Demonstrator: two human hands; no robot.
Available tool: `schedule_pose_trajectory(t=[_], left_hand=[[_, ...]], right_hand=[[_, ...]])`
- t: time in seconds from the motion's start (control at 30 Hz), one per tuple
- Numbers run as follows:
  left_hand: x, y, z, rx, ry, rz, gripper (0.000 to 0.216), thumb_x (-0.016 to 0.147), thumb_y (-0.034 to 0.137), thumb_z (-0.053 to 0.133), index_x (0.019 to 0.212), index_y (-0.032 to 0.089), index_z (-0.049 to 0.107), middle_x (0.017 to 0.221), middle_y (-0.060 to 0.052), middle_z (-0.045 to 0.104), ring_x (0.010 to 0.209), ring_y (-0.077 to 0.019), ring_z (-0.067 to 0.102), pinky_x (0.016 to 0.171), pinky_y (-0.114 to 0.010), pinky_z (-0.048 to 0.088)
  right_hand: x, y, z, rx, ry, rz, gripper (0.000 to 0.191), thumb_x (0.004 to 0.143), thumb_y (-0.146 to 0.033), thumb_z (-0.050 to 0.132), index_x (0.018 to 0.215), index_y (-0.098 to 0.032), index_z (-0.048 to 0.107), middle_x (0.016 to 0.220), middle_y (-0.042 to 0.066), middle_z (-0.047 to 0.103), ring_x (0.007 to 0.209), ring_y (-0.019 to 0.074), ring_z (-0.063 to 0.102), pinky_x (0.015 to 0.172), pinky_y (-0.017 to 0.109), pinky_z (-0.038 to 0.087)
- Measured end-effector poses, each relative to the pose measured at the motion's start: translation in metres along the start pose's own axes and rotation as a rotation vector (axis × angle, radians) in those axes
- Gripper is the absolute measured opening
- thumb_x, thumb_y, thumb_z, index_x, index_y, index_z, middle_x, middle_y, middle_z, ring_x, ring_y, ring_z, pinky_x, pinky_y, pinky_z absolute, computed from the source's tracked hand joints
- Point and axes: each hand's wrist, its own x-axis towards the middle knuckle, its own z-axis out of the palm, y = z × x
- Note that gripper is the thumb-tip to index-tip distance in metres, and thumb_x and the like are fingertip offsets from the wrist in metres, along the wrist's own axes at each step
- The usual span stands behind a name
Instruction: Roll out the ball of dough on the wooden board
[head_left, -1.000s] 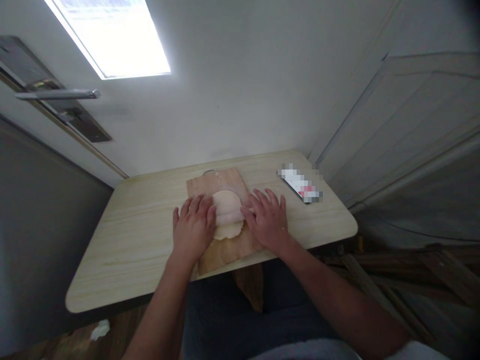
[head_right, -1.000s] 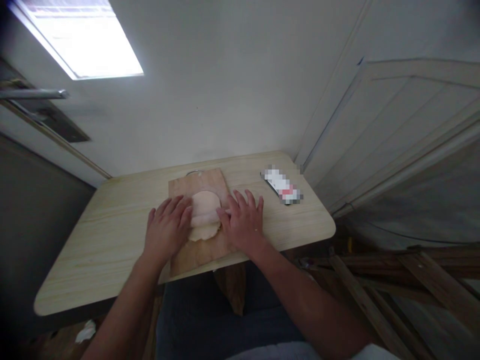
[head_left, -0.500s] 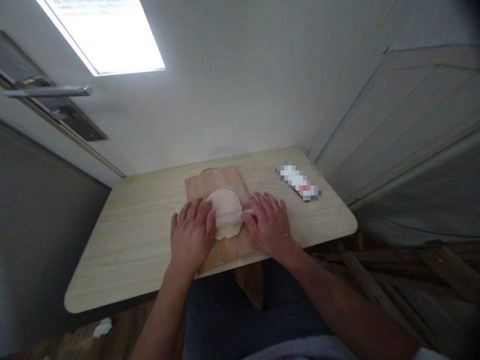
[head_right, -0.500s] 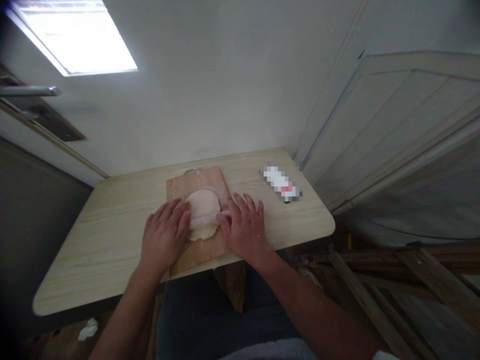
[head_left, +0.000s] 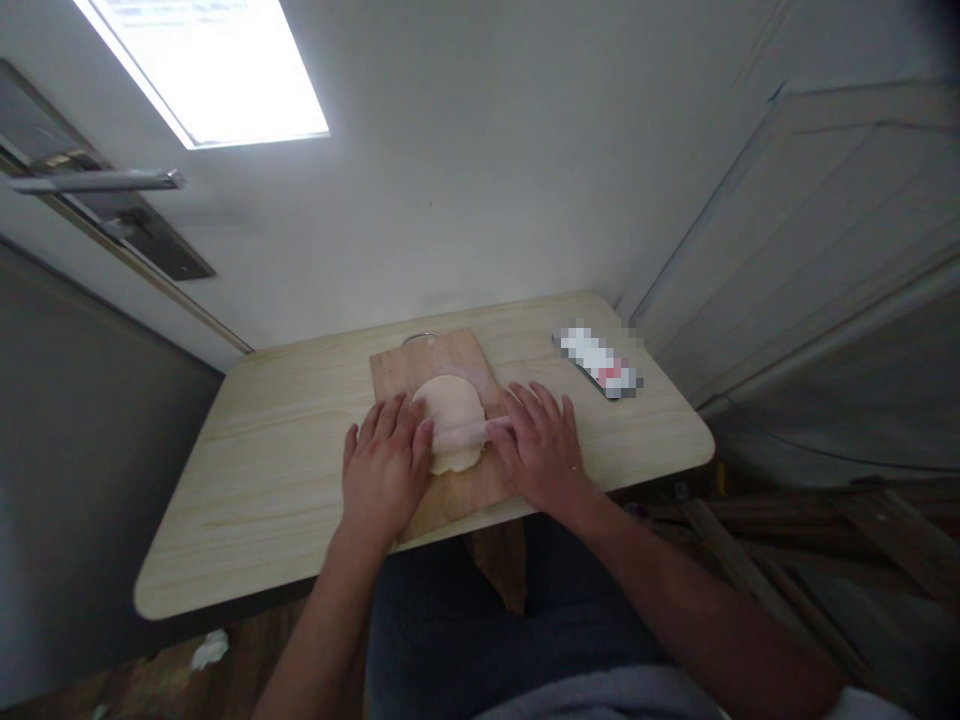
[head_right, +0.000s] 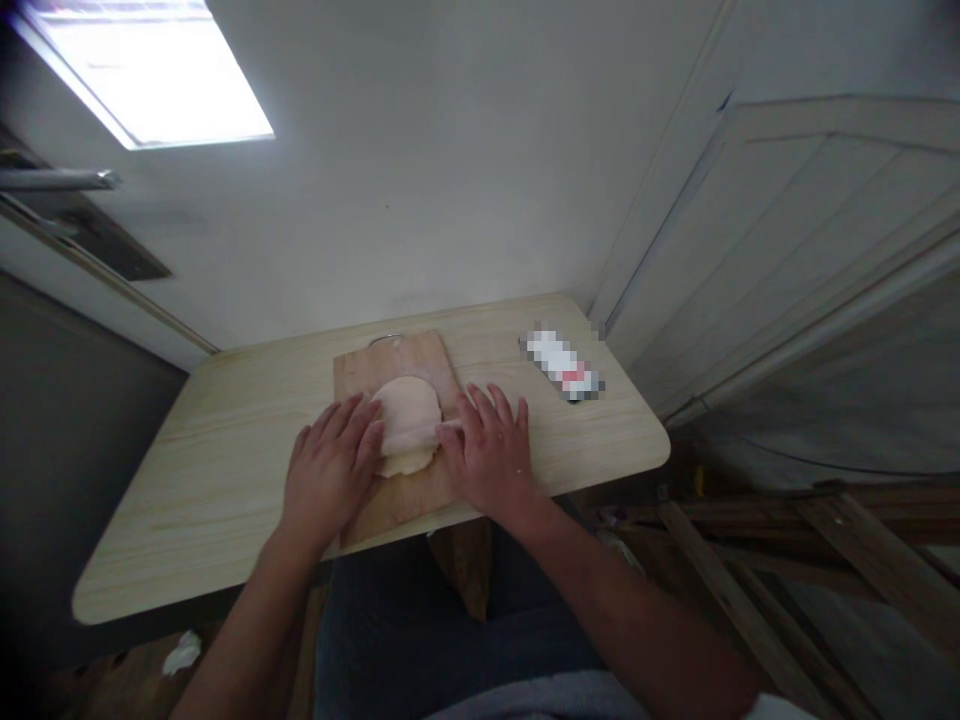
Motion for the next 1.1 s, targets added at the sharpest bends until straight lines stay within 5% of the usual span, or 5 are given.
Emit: schedule_pose_trajectory(t=[0.2, 0.37, 0.6, 0.77, 1.1], left_hand=[[0.041, -0.011, 0.006, -0.006, -0.053, -0.051, 0.051, 0.105, 0.042, 0.027, 0.144, 0.025, 0.055, 0.155, -0.010, 0.051, 0.142, -0.0317, 0.046, 0.114, -0.060, 0.037], [0.069, -0.021, 0.003, 0.011, -0.175, -0.054, 0.052, 0.103, 0.042, 0.029, 0.147, 0.026, 0.050, 0.159, -0.013, 0.045, 0.146, -0.0352, 0.040, 0.114, -0.072, 0.030], [0.099, -0.015, 0.002, 0.027, -0.087, -0.065, 0.048, 0.101, 0.039, 0.032, 0.138, 0.023, 0.057, 0.148, -0.014, 0.056, 0.134, -0.0355, 0.052, 0.112, -0.065, 0.036], [0.113, -0.013, 0.009, 0.030, -0.097, -0.073, 0.048, 0.101, 0.037, 0.027, 0.128, 0.020, 0.063, 0.137, -0.017, 0.061, 0.126, -0.0355, 0.057, 0.105, -0.060, 0.044], [0.098, -0.021, 0.018, -0.026, -0.173, 0.014, 0.055, 0.104, 0.050, 0.026, 0.149, 0.027, 0.046, 0.160, -0.013, 0.042, 0.146, -0.0348, 0.037, 0.114, -0.063, 0.033]], right_hand=[[0.050, -0.003, 0.003, -0.032, -0.064, 0.019, 0.049, 0.106, -0.049, 0.033, 0.139, -0.023, 0.059, 0.148, 0.009, 0.057, 0.144, 0.0352, 0.038, 0.118, 0.066, 0.016], [0.087, -0.003, 0.006, -0.036, -0.132, 0.031, 0.051, 0.102, -0.048, 0.043, 0.144, -0.021, 0.053, 0.150, 0.011, 0.055, 0.142, 0.0374, 0.039, 0.116, 0.068, 0.020], [0.123, 0.006, 0.010, -0.017, -0.206, 0.067, 0.052, 0.100, -0.057, 0.041, 0.133, -0.023, 0.062, 0.136, 0.013, 0.065, 0.129, 0.0347, 0.051, 0.111, 0.065, 0.030], [0.121, 0.007, 0.013, -0.067, -0.222, 0.045, 0.048, 0.100, -0.048, 0.037, 0.133, -0.024, 0.061, 0.136, 0.013, 0.064, 0.128, 0.0368, 0.051, 0.107, 0.066, 0.032], [0.080, 0.000, 0.005, -0.090, -0.133, 0.047, 0.052, 0.103, -0.046, 0.037, 0.147, -0.021, 0.049, 0.150, 0.013, 0.054, 0.135, 0.0347, 0.045, 0.113, 0.059, 0.028]])
